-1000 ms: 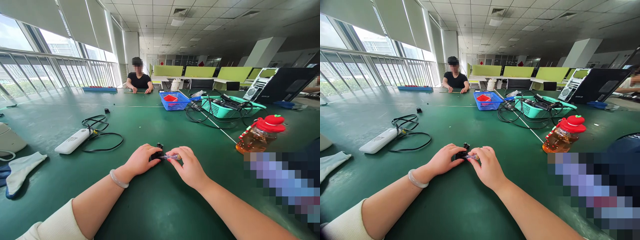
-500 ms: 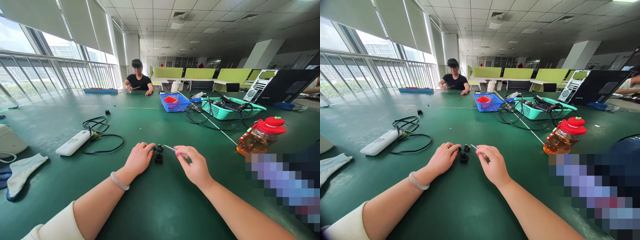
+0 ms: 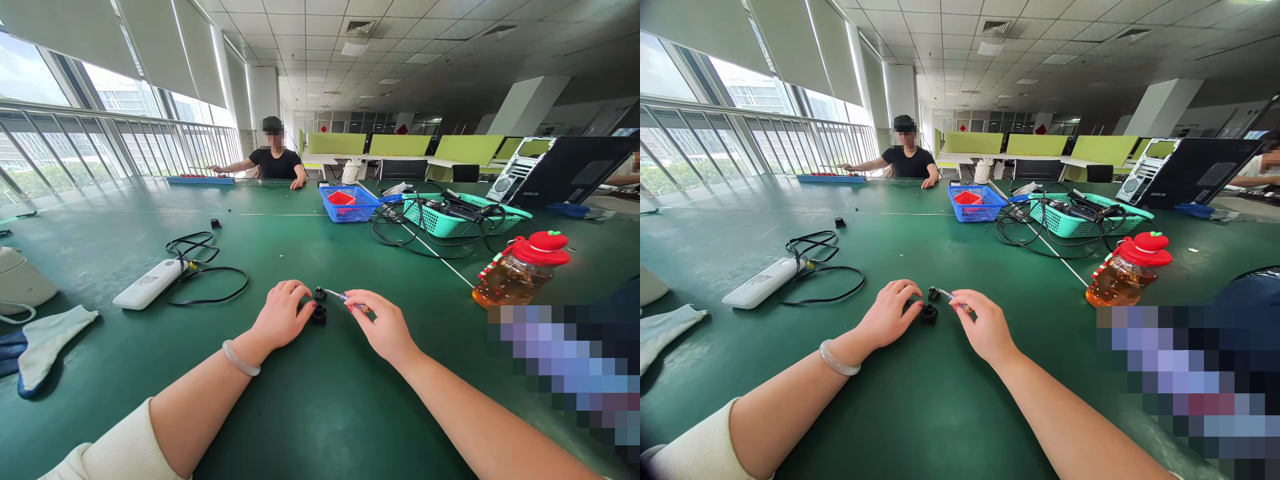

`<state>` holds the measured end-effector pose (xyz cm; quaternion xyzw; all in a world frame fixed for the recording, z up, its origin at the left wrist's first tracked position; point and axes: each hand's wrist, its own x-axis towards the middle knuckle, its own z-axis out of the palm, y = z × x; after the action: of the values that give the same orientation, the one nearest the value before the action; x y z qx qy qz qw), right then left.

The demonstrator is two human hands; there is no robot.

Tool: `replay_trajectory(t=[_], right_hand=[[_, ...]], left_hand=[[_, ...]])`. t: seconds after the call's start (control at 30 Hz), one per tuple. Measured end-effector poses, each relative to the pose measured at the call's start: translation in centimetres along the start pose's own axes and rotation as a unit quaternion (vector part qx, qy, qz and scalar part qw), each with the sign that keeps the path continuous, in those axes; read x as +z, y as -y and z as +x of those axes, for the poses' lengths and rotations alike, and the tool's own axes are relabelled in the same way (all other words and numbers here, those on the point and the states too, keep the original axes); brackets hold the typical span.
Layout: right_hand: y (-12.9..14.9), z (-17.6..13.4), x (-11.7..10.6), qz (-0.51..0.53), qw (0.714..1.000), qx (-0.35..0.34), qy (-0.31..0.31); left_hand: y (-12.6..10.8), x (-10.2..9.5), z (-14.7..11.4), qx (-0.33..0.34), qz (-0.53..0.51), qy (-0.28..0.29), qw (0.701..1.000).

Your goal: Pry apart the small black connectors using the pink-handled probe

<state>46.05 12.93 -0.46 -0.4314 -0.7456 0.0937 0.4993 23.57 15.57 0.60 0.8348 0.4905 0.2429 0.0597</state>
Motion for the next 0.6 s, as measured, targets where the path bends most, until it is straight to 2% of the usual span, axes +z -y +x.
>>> replay_trajectory(t=[0.1, 0.2, 0.27, 0.47, 0.6], right_hand=[[-0.03, 0.02, -0.03, 0.003, 1.000, -0.001, 0.003], [0.03, 0.00, -0.07, 0.010, 1.000, 0.004, 0.008], [0.06, -0.02, -0.08, 0.014, 1.000, 0.008, 0.010], [0.04, -0.05, 0.10, 0.026, 0.999, 0.019, 0.015], [0.67, -0.17, -0.17, 0.076, 0.997, 0.021, 0.005]], left_hand=[[-0.13, 0.09, -0.29, 0.081, -0.042, 0.051, 0.995], [-0.05, 0.34, -0.43, 0.102, -0.044, 0.083, 0.990], [0.12, 0.49, -0.36, 0.081, -0.034, 0.081, 0.993], [0.52, 0.73, -0.07, -0.030, 0.016, 0.028, 0.999], [0.56, 0.74, -0.22, -0.031, 0.013, 0.035, 0.999]])
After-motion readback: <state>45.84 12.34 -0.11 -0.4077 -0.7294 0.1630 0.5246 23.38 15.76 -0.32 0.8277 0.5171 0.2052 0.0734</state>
